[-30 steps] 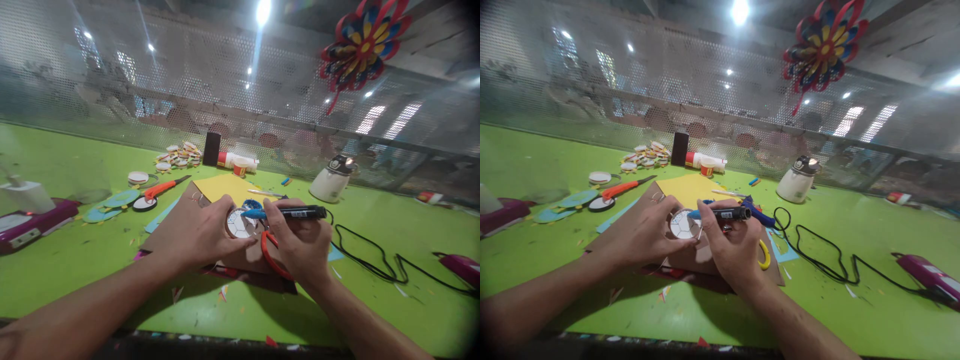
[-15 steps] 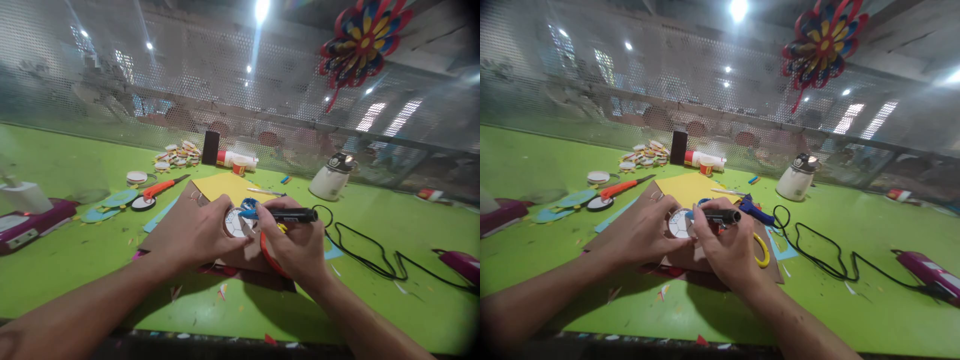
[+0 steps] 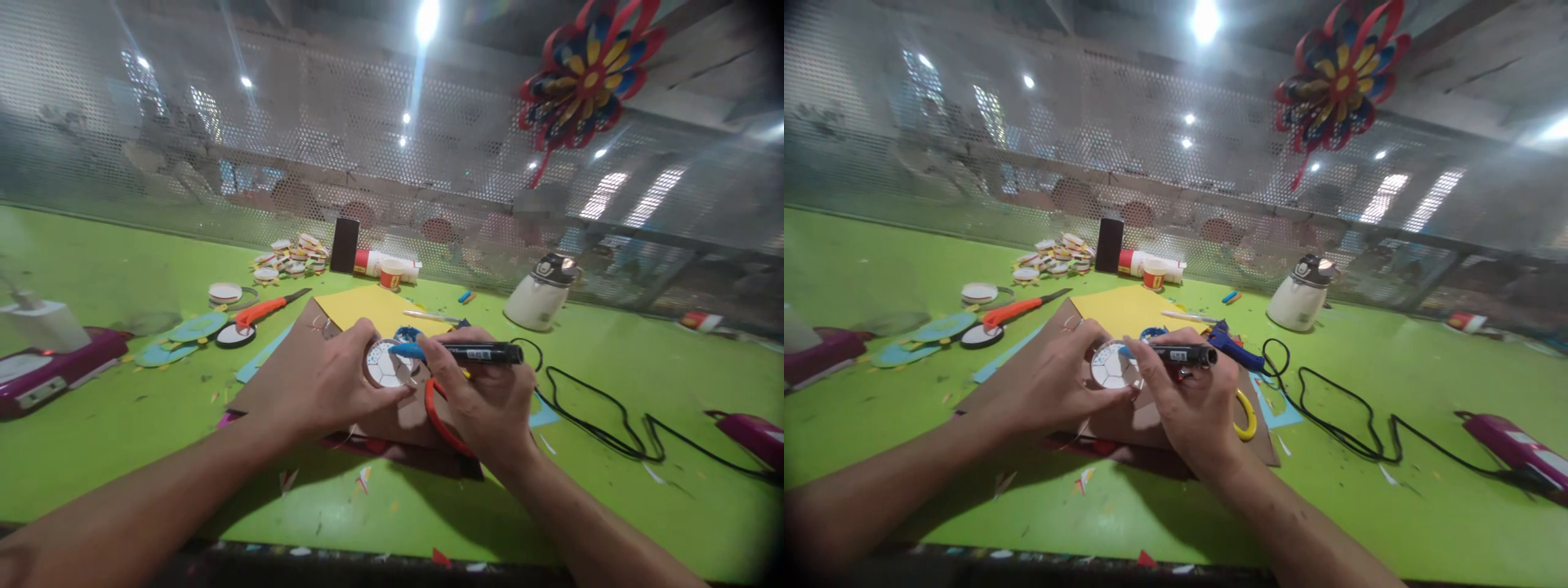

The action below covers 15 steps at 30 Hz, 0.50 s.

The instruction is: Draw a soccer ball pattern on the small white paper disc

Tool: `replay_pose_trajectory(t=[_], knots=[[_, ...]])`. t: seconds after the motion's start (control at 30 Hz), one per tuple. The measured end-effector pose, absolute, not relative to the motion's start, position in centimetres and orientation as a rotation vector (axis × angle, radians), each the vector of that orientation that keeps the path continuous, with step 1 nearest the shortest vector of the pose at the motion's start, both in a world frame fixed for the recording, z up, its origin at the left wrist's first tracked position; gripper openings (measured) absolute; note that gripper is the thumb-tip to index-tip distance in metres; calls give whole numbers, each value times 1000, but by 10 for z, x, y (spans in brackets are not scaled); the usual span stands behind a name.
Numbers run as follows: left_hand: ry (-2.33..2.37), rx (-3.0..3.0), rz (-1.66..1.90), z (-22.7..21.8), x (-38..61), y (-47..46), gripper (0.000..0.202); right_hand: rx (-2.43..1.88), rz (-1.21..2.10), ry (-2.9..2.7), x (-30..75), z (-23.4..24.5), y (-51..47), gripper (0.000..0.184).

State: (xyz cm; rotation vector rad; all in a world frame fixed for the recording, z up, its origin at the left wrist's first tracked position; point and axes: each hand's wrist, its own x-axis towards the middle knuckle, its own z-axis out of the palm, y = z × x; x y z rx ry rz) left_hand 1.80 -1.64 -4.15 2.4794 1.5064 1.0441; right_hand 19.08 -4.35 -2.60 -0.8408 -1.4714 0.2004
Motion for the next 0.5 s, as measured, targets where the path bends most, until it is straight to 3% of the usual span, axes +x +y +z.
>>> replay_pose_trajectory(t=[0.23, 0.5], knots=[[1559, 2466, 1001, -33, 19, -20, 46, -946, -73, -1465, 198, -19, -49, 13], [1544, 2537, 1075, -42, 12, -15, 49, -881, 138, -1460, 196, -19, -47, 13]])
